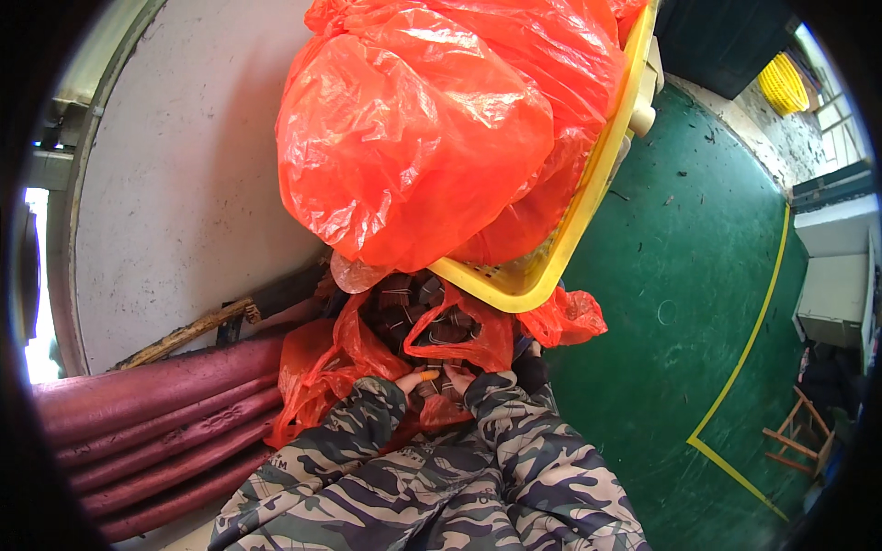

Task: The person retrieves bundles of leather pieces from a bag and carries them to a workbench. They remove rubber bands from the bundles and feed the pieces individually through a machine by hand.

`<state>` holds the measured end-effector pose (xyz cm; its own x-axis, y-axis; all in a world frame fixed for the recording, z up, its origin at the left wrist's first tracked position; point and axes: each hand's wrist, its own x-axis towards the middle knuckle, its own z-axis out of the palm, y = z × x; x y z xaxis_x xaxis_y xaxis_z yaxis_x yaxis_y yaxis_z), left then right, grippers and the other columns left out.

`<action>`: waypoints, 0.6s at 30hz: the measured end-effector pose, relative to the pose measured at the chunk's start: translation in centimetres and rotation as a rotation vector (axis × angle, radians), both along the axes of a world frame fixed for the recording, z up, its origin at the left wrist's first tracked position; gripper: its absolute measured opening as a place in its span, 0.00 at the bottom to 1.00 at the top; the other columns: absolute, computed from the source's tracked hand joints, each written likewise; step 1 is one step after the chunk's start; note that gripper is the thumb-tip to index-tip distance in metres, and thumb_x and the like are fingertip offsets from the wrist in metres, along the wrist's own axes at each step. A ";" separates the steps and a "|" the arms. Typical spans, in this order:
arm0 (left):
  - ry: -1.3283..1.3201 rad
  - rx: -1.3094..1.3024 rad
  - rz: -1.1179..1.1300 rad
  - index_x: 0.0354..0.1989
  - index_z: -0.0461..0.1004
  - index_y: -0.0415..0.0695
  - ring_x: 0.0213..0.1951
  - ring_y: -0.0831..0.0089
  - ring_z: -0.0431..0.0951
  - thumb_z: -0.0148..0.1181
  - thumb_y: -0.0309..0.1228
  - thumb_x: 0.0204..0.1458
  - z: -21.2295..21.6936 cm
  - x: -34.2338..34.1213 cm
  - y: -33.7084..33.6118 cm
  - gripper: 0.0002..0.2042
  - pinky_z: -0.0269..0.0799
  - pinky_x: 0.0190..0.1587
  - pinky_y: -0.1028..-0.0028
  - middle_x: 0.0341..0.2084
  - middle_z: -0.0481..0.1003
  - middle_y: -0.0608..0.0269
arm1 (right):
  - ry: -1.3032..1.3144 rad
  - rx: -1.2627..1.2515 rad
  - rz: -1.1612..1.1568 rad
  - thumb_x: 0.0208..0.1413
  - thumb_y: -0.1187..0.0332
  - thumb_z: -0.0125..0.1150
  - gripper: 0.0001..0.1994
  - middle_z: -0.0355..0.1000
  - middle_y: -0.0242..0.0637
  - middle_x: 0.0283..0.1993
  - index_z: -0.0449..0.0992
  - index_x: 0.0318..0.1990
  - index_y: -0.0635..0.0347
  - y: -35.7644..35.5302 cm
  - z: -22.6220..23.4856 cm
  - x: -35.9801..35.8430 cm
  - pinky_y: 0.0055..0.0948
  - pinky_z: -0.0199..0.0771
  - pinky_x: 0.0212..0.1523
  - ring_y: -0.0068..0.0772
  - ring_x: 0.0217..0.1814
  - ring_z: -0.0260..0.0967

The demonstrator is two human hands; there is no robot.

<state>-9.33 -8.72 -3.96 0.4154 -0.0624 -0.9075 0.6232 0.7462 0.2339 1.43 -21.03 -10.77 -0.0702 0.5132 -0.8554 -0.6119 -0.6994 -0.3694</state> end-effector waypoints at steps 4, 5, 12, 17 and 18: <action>0.163 -0.047 0.075 0.53 0.56 0.60 0.30 0.73 0.72 0.55 0.38 0.48 3.8 3.8 0.9 0.24 0.71 0.30 0.61 0.31 0.69 0.69 | -0.147 -0.037 0.167 0.51 0.41 0.43 0.32 0.56 0.38 0.59 0.59 0.57 0.53 0.5 4.2 3.9 0.29 0.48 0.58 0.32 0.61 0.52; 0.200 -0.102 0.194 0.52 0.56 0.62 0.26 0.73 0.71 0.55 0.39 0.48 5.5 4.5 0.7 0.23 0.71 0.27 0.61 0.28 0.69 0.70 | -0.048 -0.048 0.092 0.51 0.41 0.43 0.32 0.55 0.37 0.60 0.58 0.58 0.53 0.1 3.5 4.1 0.29 0.48 0.58 0.33 0.61 0.52; -0.044 0.135 -0.124 0.58 0.49 0.43 0.46 0.69 0.68 0.58 0.37 0.46 -2.5 0.3 -0.9 0.33 0.65 0.45 0.73 0.45 0.66 0.59 | -0.091 0.050 0.049 0.51 0.43 0.45 0.32 0.54 0.35 0.61 0.57 0.59 0.52 0.7 3.0 2.1 0.28 0.48 0.58 0.31 0.62 0.49; -0.084 0.093 0.063 0.57 0.52 0.43 0.40 0.73 0.71 0.55 0.32 0.48 -3.4 0.8 -0.3 0.28 0.67 0.40 0.77 0.41 0.67 0.63 | 0.062 -0.152 0.019 0.51 0.48 0.51 0.29 0.57 0.33 0.58 0.59 0.58 0.51 1.5 1.9 2.5 0.25 0.54 0.55 0.26 0.58 0.54; -0.091 0.098 0.063 0.57 0.52 0.43 0.40 0.73 0.71 0.55 0.32 0.48 -3.4 0.7 0.0 0.28 0.67 0.40 0.77 0.41 0.67 0.63 | 0.055 -0.147 0.018 0.51 0.48 0.51 0.29 0.57 0.33 0.58 0.59 0.58 0.51 1.3 1.7 2.5 0.25 0.54 0.55 0.26 0.58 0.54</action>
